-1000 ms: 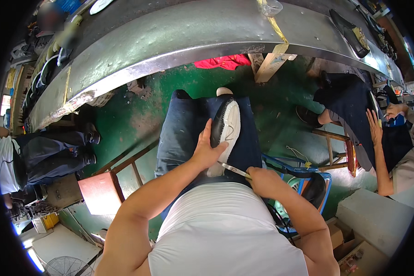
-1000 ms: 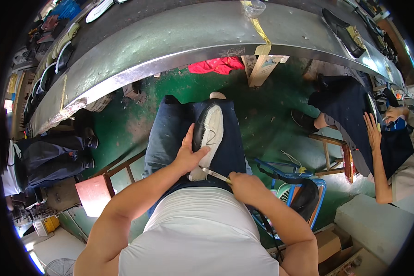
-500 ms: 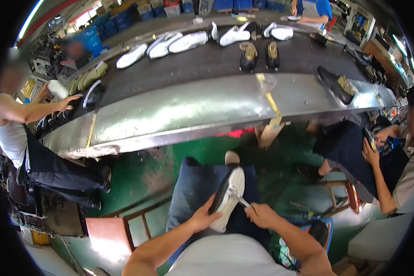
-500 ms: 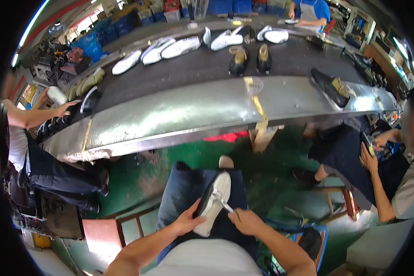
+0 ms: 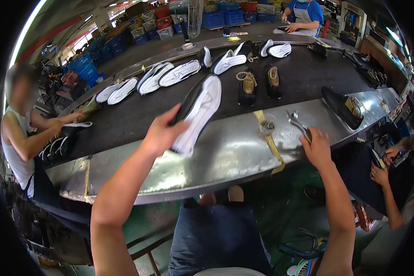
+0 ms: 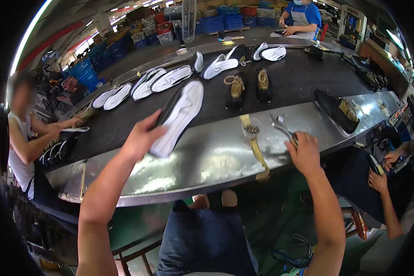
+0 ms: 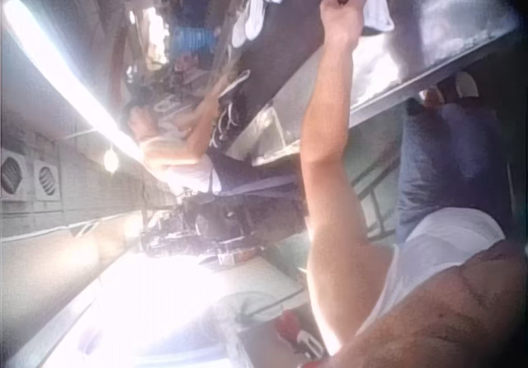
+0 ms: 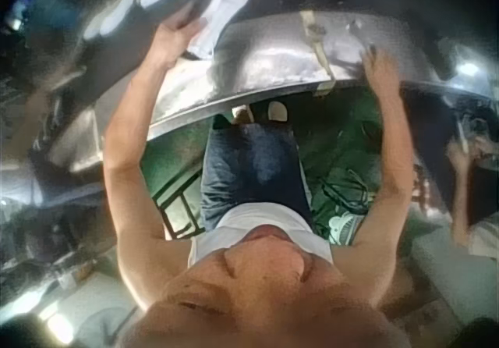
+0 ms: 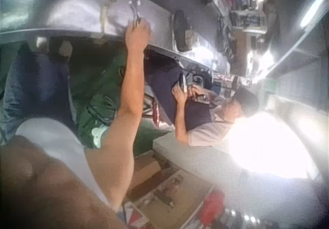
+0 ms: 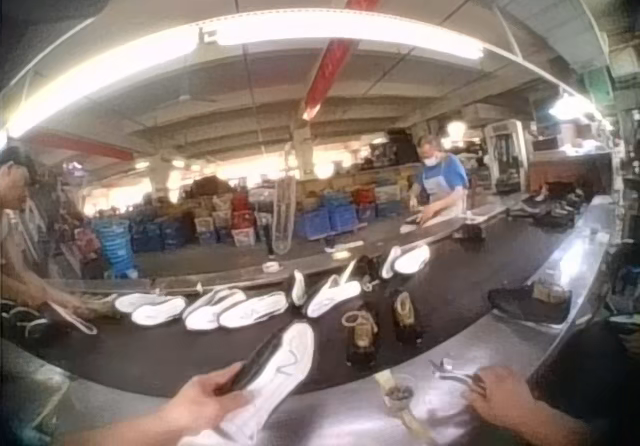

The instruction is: Trimming excess material from shoe soles and placing finished uppers/soles on an assembly line conveyor belt.

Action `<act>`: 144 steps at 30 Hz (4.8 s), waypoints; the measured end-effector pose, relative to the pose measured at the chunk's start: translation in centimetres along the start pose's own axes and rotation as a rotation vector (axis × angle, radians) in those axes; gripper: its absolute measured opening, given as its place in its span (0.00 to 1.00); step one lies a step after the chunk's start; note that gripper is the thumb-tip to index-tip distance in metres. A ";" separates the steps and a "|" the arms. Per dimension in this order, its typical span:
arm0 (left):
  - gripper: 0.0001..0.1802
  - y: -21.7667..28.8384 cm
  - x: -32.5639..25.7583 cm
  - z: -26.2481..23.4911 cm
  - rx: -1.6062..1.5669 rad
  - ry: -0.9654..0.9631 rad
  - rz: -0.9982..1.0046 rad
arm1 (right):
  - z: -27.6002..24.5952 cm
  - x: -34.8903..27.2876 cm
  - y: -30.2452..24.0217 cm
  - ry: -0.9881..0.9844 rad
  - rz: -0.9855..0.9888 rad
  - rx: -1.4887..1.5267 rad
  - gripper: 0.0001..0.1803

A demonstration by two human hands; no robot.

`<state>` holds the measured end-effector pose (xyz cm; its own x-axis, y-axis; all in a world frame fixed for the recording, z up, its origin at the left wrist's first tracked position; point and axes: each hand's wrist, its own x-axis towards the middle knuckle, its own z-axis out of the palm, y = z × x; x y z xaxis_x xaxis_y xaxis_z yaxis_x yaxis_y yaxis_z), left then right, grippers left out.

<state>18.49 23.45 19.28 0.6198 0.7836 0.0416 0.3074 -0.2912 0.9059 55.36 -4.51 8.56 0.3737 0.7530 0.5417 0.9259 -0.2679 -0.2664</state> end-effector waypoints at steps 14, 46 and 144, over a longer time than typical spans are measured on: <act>0.21 -13.2 26.2 -1.1 0.631 0.431 0.341 | 3.3 5.0 2.4 -0.021 0.213 -0.033 0.24; 0.45 -13.5 42.8 1.1 0.841 0.262 -0.136 | 4.3 5.8 0.2 -0.077 0.353 -0.005 0.26; 0.26 -14.1 -30.8 8.7 -0.572 -0.109 -0.145 | -3.6 -24.9 -28.9 -0.902 -0.064 0.174 0.11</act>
<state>1.31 -1.33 1.55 0.6805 0.7236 -0.1155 -0.0246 0.1800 0.9834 19.52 -17.69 5.64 0.0694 0.9664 -0.2476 0.8947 -0.1700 -0.4130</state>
